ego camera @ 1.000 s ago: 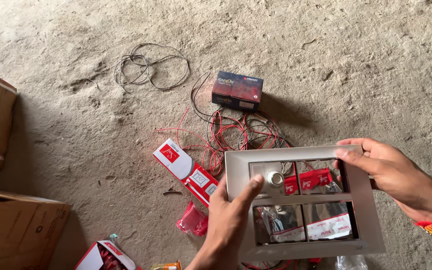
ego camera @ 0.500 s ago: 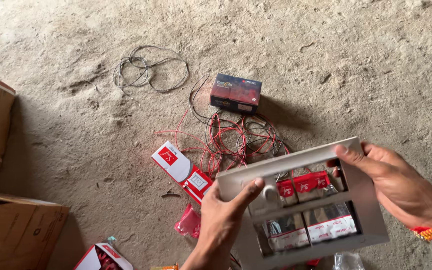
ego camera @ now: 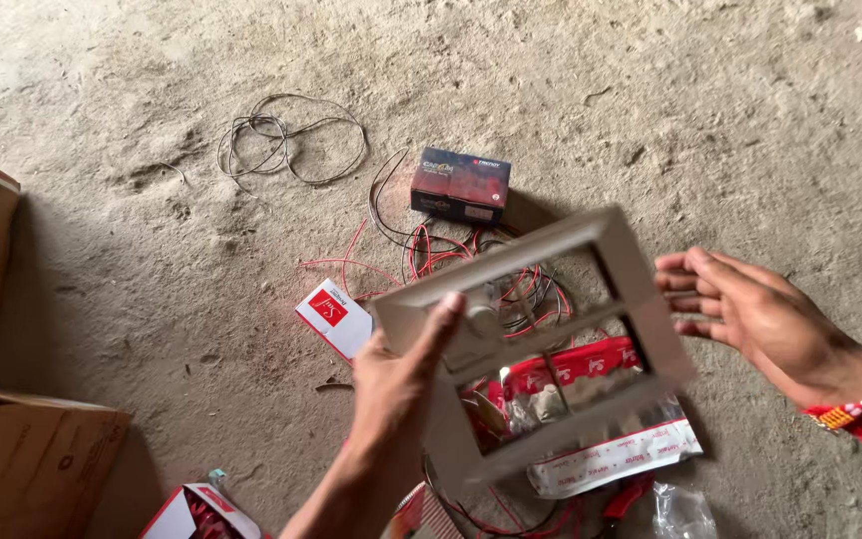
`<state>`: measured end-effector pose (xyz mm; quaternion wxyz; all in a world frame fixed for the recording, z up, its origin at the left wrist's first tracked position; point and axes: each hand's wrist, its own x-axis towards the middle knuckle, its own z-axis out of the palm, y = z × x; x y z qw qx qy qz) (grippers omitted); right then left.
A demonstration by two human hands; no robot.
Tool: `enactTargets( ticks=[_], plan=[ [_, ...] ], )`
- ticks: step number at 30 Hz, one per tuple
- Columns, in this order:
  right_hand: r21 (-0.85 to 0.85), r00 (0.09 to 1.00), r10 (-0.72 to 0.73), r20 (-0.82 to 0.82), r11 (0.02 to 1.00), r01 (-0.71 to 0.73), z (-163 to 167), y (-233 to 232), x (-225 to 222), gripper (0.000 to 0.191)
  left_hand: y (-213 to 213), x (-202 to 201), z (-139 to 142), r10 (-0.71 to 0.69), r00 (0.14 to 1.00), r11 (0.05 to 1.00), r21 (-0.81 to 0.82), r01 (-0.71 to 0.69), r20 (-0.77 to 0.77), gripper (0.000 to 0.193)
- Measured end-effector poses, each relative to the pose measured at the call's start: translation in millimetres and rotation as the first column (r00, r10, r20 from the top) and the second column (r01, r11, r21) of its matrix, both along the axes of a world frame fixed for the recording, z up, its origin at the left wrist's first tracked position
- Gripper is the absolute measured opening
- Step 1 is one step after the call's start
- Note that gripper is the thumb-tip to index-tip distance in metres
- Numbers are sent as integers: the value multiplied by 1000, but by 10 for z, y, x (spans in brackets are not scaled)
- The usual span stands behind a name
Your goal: The person assembles electrical switches into a metal plate. They unpack switch modules from plastic packaging, insert them into the plate, and use pliers to cut packaging. The work is performed on a concrete floor with scattered wires and boxes.
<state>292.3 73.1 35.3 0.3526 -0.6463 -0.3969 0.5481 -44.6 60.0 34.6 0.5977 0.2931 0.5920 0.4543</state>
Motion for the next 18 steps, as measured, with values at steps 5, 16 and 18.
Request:
enactTargets(
  ticks=[5,16,18],
  plan=[
    [-296,757,403,514,912,-285,-807,-7,467,39,22,-141,103,165,984,984,-58,-169,-64,47],
    [-210,354,523,775,742,-637,-2278,-757,-913,67,144,-204,-15,325,944,944,84,-320,-57,51],
    [35,440,317,840,778,-628,-2327,-837,-1302,77,207,-261,-10,362,931,930,83,-359,-36,50]
  ],
)
